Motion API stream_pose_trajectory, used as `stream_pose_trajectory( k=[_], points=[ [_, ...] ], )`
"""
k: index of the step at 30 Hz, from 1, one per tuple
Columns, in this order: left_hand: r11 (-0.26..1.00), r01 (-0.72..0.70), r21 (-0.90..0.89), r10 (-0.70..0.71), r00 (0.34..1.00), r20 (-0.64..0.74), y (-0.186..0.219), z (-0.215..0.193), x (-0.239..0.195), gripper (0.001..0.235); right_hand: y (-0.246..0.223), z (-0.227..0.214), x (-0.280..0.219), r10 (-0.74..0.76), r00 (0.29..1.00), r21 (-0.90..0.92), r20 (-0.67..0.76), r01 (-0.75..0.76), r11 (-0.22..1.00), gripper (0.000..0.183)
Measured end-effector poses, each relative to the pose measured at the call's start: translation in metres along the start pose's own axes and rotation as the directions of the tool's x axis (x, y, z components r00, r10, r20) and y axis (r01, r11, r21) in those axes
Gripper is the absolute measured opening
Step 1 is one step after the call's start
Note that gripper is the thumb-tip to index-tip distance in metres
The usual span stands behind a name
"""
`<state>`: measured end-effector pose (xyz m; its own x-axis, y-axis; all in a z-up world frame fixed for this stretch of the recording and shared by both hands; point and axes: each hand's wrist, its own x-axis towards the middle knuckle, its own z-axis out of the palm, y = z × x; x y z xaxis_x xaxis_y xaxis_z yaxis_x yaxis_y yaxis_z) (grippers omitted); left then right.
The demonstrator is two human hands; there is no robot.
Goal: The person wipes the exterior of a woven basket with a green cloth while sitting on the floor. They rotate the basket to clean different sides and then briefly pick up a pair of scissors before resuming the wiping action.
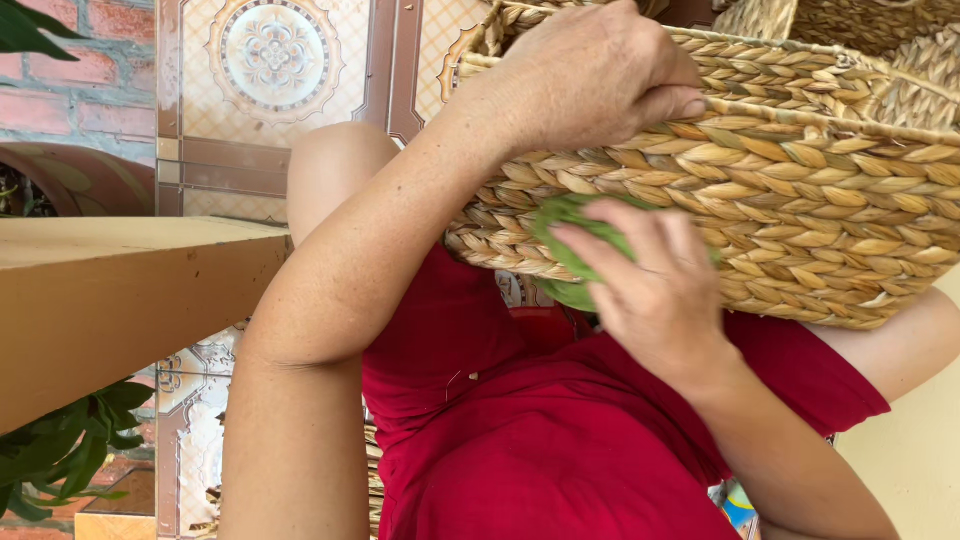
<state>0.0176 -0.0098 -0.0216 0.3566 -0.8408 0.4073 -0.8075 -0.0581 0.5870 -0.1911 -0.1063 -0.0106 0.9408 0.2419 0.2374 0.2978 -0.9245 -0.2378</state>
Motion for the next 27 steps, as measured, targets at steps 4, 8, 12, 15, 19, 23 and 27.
stream_pose_trajectory(
  k=[4,8,12,15,19,23,27],
  points=[
    [0.998,-0.058,-0.009,0.058,0.998,-0.025,-0.006,0.005,0.001,0.022,0.007,-0.036,-0.028,0.232,0.966,-0.035,0.118,-0.229,0.973,0.056],
    [0.999,-0.046,0.015,0.046,0.998,-0.037,-0.007,0.011,0.004,0.025,-0.007,-0.028,-0.019,0.215,0.976,0.033,0.039,-0.216,0.976,0.056],
    [0.996,-0.088,0.022,0.09,0.993,-0.082,-0.005,0.01,0.003,0.025,-0.038,0.033,0.02,-0.069,0.995,0.055,-0.075,0.074,0.996,0.055],
    [1.0,-0.012,0.011,0.012,1.0,0.026,-0.005,0.009,0.001,0.031,-0.031,0.035,0.018,-0.1,0.994,0.051,-0.033,0.101,0.994,0.051],
    [1.0,-0.007,0.007,0.007,1.0,0.026,-0.003,0.008,-0.002,0.032,-0.003,0.008,-0.017,-0.003,0.999,0.036,0.046,0.001,0.999,0.05],
    [0.997,-0.044,0.07,0.046,0.999,-0.021,-0.001,0.011,-0.003,0.033,0.006,-0.017,-0.046,0.168,0.982,0.024,0.085,-0.17,0.985,0.046],
    [0.997,0.07,-0.009,-0.07,0.996,0.055,0.004,0.004,-0.002,0.03,-0.014,0.002,-0.047,0.15,0.988,0.094,-0.027,-0.146,0.985,0.051]
  ],
)
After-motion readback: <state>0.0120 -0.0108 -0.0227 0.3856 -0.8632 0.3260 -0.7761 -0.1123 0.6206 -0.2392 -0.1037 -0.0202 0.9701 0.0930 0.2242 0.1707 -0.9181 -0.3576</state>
